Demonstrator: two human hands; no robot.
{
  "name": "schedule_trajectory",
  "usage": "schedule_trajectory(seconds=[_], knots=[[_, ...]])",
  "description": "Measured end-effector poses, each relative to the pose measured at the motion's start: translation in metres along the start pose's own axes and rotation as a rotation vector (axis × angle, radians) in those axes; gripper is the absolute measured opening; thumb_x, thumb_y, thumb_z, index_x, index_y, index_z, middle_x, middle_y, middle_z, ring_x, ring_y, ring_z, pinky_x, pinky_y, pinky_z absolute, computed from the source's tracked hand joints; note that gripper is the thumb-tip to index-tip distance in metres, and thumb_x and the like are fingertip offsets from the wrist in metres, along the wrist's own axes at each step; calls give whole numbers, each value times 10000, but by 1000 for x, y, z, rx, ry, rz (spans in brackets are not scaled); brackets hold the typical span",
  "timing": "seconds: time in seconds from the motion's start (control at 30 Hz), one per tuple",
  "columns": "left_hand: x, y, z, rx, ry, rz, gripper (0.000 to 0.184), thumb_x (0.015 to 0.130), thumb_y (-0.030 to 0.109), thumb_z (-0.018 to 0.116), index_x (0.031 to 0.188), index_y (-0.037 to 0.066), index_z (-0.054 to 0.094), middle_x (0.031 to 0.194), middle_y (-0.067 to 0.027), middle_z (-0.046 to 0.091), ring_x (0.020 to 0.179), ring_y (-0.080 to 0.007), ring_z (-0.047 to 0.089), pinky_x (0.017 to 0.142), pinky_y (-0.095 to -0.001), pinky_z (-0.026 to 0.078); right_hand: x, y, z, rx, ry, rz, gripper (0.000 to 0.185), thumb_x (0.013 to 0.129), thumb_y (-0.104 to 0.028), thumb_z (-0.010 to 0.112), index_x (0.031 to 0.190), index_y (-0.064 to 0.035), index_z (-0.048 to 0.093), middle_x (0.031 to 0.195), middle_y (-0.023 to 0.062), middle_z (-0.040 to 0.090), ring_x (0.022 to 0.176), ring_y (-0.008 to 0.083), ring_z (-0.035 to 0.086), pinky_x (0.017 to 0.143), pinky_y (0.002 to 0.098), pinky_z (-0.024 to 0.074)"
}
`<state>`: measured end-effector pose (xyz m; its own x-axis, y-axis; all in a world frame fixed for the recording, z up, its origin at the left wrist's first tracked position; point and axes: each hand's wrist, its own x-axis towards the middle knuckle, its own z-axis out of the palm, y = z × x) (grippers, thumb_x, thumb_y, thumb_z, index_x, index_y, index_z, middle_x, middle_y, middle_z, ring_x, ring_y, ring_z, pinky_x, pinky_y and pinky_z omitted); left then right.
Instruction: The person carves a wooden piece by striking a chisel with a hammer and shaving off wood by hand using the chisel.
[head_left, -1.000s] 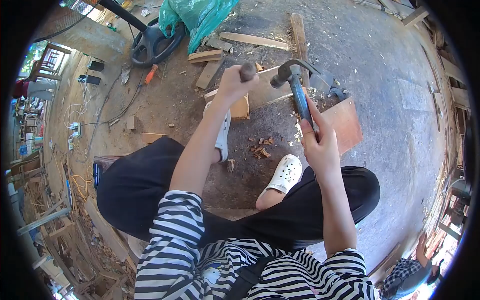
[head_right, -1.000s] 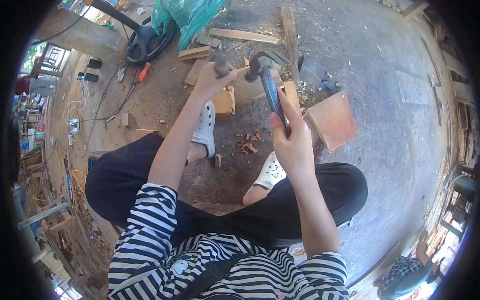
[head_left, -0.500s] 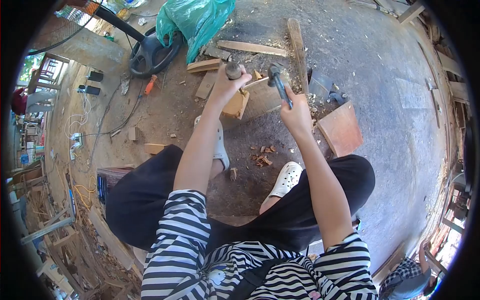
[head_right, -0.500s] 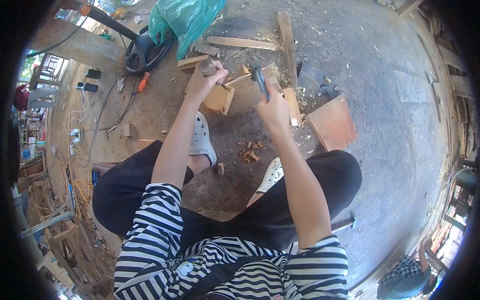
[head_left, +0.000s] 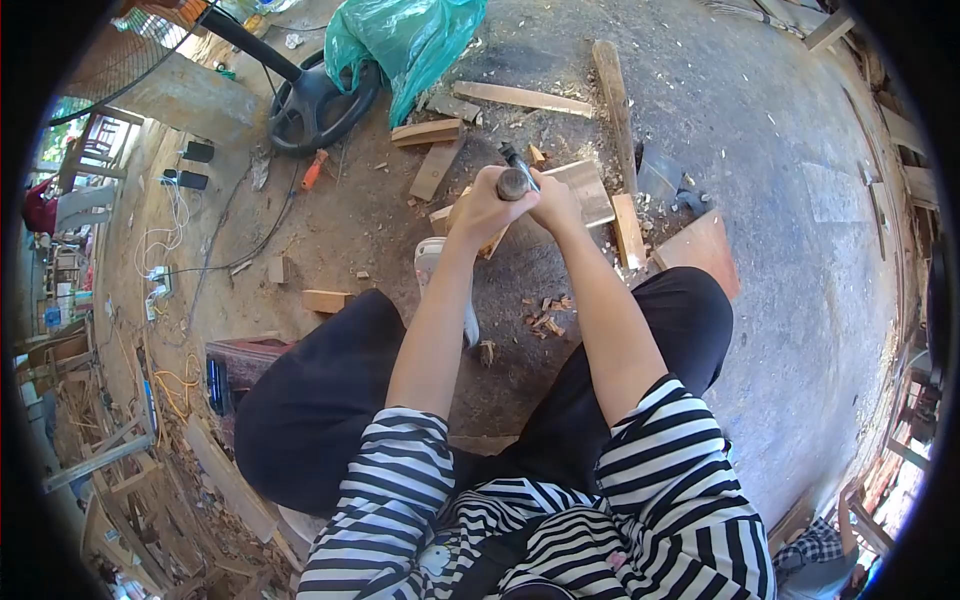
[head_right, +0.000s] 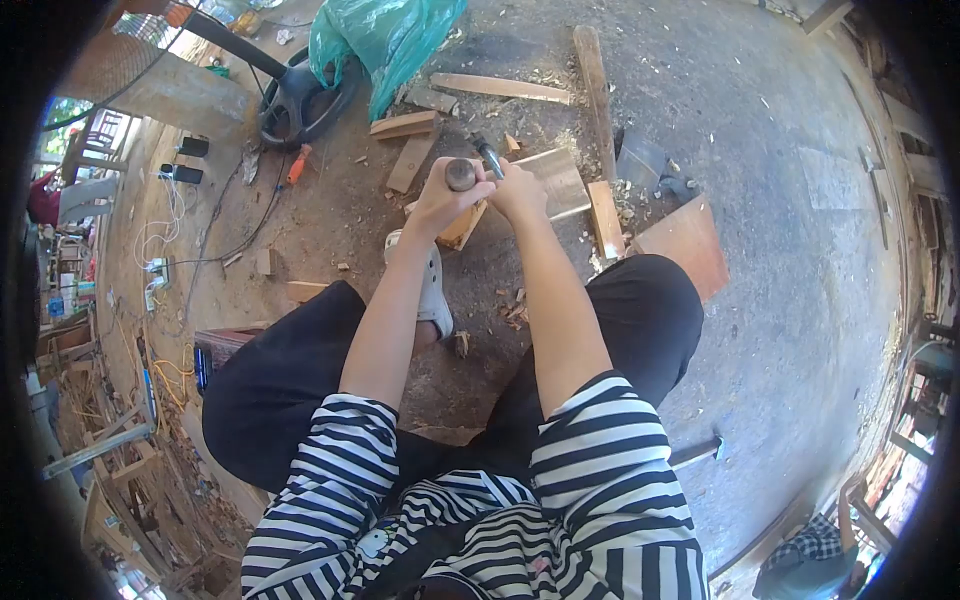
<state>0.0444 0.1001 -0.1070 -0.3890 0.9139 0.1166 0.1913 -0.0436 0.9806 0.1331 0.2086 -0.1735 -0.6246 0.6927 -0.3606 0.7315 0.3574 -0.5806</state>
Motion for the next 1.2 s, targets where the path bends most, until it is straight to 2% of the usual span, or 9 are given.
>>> schedule_trajectory(seconds=[0.4,0.53,0.63,0.7,0.97,1.03,1.07,1.17,1.2], knots=[[-23,19,15,12,297,62,244,846,102,688,666,63,529,578,61,461,549,-35,400,510,-227,308,-47,27,-35,256,-19,127,497,790,-172,545,1283,-220,584,1083,171,667,1033,354,621,890,443,482],[-31,17,26,55,233,32,227,843,100,681,659,48,559,586,62,480,562,-27,422,511,-226,310,-81,-1,-81,444,12,123,499,846,-271,583,1329,-152,545,941,167,690,765,260,671,720,367,522],[-35,14,31,92,226,52,206,844,113,678,677,24,596,597,59,499,581,-25,450,520,-231,339,-112,-21,-111,651,-24,85,492,886,-273,597,1351,-126,525,866,121,678,581,143,570,582,296,481],[-35,12,28,114,192,-57,210,840,125,685,685,15,596,599,55,500,586,-30,456,533,-234,356,-133,-29,-126,645,173,-295,453,934,-225,569,1370,-122,507,809,70,650,531,75,442,520,270,416],[-34,16,17,182,21,-134,227,846,172,687,685,50,582,615,65,486,610,-38,455,552,-248,366,-224,-43,-178,639,252,-429,452,950,-199,568,1382,-90,488,766,8,592,563,51,393,530,232,372],[-34,19,17,173,3,-136,235,849,172,685,684,50,570,619,64,485,613,-39,446,554,-246,359,-235,-44,-177,530,424,-560,443,958,-173,544,1389,-95,481,739,23,572,569,67,416,546,232,394],[-35,19,19,172,2,-134,235,849,172,685,684,50,570,619,64,485,613,-39,446,554,-246,359,-245,-45,-183,468,419,-537,439,958,-147,526,1388,-70,475,881,91,662,567,82,463,558,242,416],[-35,16,19,173,48,-110,241,853,167,682,676,54,562,613,67,476,604,-38,438,546,-248,351,-259,-49,-191,392,565,-639,433,962,-142,501,1378,-26,474,1127,172,661,722,124,612,674,263,480],[-35,17,20,156,48,-97,237,854,160,680,676,55,564,607,68,471,598,-37,435,543,-249,350,-264,-53,-199,421,575,-708,472,982,-159,478,1424,-23,386,862,71,576,593,70,499,544,234,363]])
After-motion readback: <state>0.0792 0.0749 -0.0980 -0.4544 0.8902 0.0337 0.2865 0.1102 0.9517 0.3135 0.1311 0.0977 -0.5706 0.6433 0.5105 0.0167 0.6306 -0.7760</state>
